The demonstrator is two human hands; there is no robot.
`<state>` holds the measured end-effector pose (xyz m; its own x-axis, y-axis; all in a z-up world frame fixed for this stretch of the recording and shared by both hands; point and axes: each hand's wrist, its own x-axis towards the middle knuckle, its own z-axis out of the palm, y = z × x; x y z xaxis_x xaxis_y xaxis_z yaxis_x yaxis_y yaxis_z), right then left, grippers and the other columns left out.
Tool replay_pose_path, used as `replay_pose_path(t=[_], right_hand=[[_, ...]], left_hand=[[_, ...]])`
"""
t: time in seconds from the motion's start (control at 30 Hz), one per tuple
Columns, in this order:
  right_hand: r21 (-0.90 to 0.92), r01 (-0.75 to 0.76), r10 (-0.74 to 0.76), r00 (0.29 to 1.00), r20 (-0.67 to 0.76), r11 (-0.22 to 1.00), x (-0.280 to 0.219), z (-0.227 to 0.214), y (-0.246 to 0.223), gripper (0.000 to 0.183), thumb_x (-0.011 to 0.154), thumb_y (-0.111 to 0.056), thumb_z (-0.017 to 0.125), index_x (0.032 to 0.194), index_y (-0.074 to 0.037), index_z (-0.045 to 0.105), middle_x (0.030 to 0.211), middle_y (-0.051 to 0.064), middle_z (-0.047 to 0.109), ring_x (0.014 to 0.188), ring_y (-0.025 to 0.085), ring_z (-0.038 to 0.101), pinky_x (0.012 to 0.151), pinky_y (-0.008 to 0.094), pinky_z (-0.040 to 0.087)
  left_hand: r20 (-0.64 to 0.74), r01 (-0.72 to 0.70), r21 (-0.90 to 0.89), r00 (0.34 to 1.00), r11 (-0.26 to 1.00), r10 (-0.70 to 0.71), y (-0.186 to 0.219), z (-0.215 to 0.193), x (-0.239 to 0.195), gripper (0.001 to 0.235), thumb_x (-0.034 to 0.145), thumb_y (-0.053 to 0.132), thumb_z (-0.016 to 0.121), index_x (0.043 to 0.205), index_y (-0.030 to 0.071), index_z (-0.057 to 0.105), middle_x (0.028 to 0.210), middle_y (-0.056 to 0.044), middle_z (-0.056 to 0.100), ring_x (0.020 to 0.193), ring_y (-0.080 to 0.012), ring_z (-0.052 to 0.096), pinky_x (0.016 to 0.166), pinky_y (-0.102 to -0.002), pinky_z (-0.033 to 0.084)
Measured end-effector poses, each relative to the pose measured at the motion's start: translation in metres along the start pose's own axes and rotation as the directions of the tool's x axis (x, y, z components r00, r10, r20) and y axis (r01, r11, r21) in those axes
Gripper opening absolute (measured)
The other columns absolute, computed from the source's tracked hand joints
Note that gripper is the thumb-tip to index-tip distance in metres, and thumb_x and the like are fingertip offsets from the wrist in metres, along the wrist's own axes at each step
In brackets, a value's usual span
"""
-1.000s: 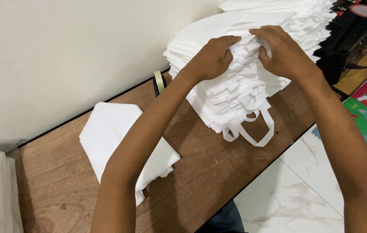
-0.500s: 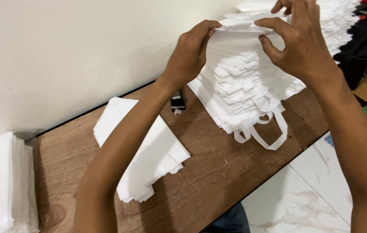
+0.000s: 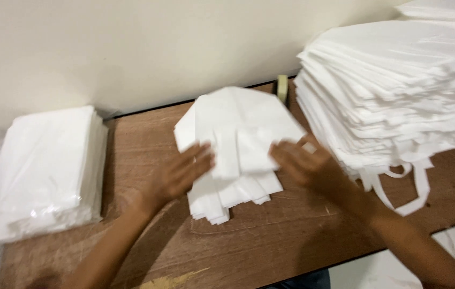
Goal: Folding white non-woven bags into a specific shape and stacking them on a wooden table.
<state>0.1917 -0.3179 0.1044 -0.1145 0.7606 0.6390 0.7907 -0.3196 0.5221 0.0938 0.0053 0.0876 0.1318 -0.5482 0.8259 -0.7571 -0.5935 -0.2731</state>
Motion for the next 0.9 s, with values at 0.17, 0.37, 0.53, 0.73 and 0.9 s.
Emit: replay_pose_path(t=[0.17,0.37,0.53,0.73,0.9], right_hand=[[0.438,-0.162,-0.041,0.907,0.419,0.884,-0.037,0.054,-0.06,0.028,0.088,-0.011,0.067,0.116,-0.014,0.062,0.12,0.009,0.068,0.116,0.024,0.061,0.102,0.05,0.04],[0.725,-0.412,0.074,0.89,0.45,0.551,-0.043,0.066,-0.067,0.044,0.084,-0.031,0.079,0.122,-0.014,0.066,0.14,0.009,0.059,0.131,0.023,0.055,0.114,0.053,0.03],[0.772,-0.474,0.07,0.867,0.494,0.425,-0.045,0.066,-0.07,0.042,0.086,-0.021,0.076,0.125,-0.012,0.065,0.145,0.01,0.054,0.138,0.025,0.048,0.118,0.053,0.023],[0.769,-0.496,0.13,0.863,0.488,0.403,-0.048,0.061,-0.07,0.054,0.084,-0.021,0.078,0.133,-0.01,0.056,0.147,0.007,0.053,0.144,0.031,0.039,0.12,0.057,0.019],[0.636,-0.722,0.281,0.692,0.665,0.274,-0.061,0.06,-0.059,0.093,0.075,-0.032,0.084,0.151,-0.014,0.032,0.166,0.016,0.011,0.154,0.031,0.008,0.12,0.051,0.014]], left_hand=[[0.384,0.195,0.066,0.9,0.979,-0.205,0.068,-0.016,-0.079,0.033,0.089,0.004,0.062,0.122,0.003,0.065,0.12,-0.016,0.069,0.118,-0.0368,0.062,0.098,-0.046,0.053],[0.386,0.464,-0.132,0.838,0.876,-0.385,0.089,-0.021,-0.091,0.029,0.096,0.016,0.058,0.12,0.002,0.065,0.13,-0.017,0.063,0.127,-0.0406,0.055,0.102,-0.048,0.051],[0.272,0.591,-0.195,0.799,0.783,-0.536,0.1,-0.011,-0.089,0.02,0.093,0.012,0.064,0.111,0.005,0.069,0.12,-0.016,0.066,0.114,-0.0384,0.061,0.093,-0.046,0.056],[0.289,0.622,-0.187,0.775,0.76,-0.562,0.101,-0.012,-0.093,0.03,0.093,0.016,0.067,0.12,0.005,0.063,0.127,-0.016,0.063,0.116,-0.0371,0.059,0.097,-0.047,0.054],[0.323,0.844,-0.309,0.528,0.44,-0.785,0.104,-0.02,-0.082,0.087,0.09,0.033,0.066,0.152,0.006,0.011,0.161,-0.019,0.018,0.152,-0.0367,0.017,0.123,-0.054,0.016]])
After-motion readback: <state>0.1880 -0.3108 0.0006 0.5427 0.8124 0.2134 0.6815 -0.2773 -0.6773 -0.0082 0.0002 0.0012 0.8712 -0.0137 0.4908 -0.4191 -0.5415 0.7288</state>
